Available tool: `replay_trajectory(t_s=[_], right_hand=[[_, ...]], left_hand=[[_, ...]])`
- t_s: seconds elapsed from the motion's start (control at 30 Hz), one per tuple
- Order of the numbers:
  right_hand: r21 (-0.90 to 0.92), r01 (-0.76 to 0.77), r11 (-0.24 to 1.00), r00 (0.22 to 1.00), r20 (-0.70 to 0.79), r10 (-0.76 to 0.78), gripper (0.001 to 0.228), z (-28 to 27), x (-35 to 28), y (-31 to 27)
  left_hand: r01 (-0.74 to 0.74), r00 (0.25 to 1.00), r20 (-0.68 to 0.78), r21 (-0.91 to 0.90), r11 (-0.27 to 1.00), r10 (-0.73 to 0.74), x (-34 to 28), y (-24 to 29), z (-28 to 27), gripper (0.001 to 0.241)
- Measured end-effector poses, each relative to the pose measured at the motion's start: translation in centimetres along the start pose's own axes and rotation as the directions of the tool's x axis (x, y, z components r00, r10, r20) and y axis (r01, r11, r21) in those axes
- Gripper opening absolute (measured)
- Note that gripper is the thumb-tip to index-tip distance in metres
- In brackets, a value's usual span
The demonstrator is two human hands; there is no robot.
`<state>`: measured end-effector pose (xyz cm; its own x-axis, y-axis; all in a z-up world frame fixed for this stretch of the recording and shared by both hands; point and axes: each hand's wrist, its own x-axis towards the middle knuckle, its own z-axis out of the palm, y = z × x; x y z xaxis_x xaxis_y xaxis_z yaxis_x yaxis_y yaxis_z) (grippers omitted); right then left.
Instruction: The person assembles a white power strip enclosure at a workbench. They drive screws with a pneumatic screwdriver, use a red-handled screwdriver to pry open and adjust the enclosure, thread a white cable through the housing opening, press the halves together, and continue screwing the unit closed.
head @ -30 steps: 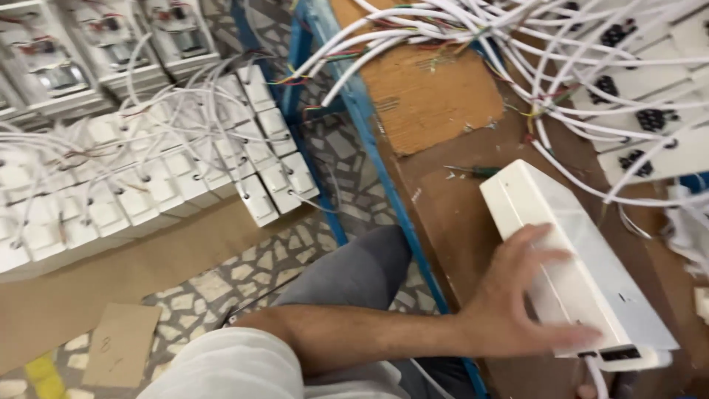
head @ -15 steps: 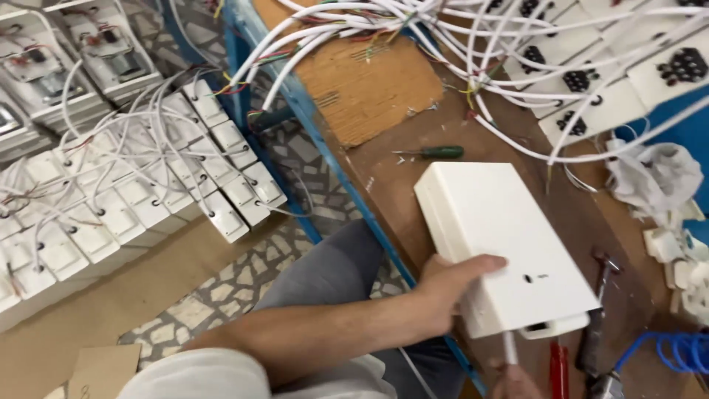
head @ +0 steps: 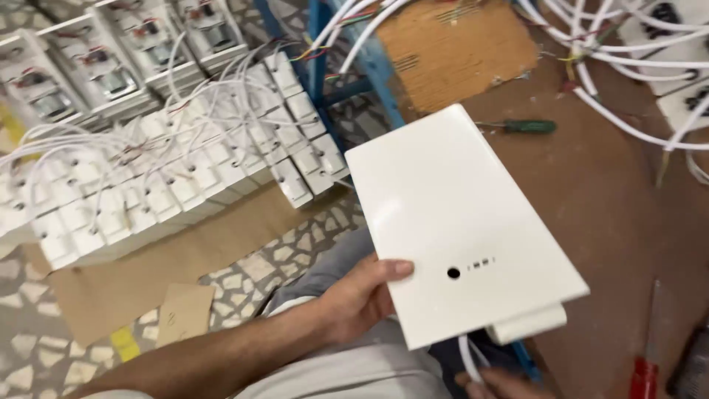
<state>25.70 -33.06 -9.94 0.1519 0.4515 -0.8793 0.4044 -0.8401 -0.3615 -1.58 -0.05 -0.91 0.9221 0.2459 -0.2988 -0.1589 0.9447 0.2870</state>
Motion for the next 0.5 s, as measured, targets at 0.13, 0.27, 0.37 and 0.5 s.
replay_trajectory(t_s=[0.13, 0.27, 0.37, 0.5], right_hand=[[-0.071, 0.408, 0.910, 0.644, -0.685, -0.342, 0.021, 2.7, -6.9, -16.0], [0.238, 0.453, 0.859, 0.803, -0.528, -0.277, 0.022, 2.0, -8.1, -19.8], [0.283, 0.427, 0.859, 0.831, -0.496, -0.250, 0.023, 1.8, -7.9, -22.2], [0.331, 0.380, 0.864, 0.863, -0.463, -0.203, 0.028, 1.8, -7.1, -23.2]], left_hand=[[-0.015, 0.979, -0.205, -0.007, 1.000, 0.013, -1.2, 1.5, 0.6, 0.108], [0.030, 0.892, -0.445, -0.124, 0.992, -0.082, -2.0, 3.4, 2.5, 0.110], [0.000, 0.833, -0.544, -0.180, 0.984, -0.099, -2.0, 3.9, 2.3, 0.095], [-0.066, 0.820, -0.569, -0.210, 0.976, -0.067, -1.6, 3.6, 0.1, 0.081]])
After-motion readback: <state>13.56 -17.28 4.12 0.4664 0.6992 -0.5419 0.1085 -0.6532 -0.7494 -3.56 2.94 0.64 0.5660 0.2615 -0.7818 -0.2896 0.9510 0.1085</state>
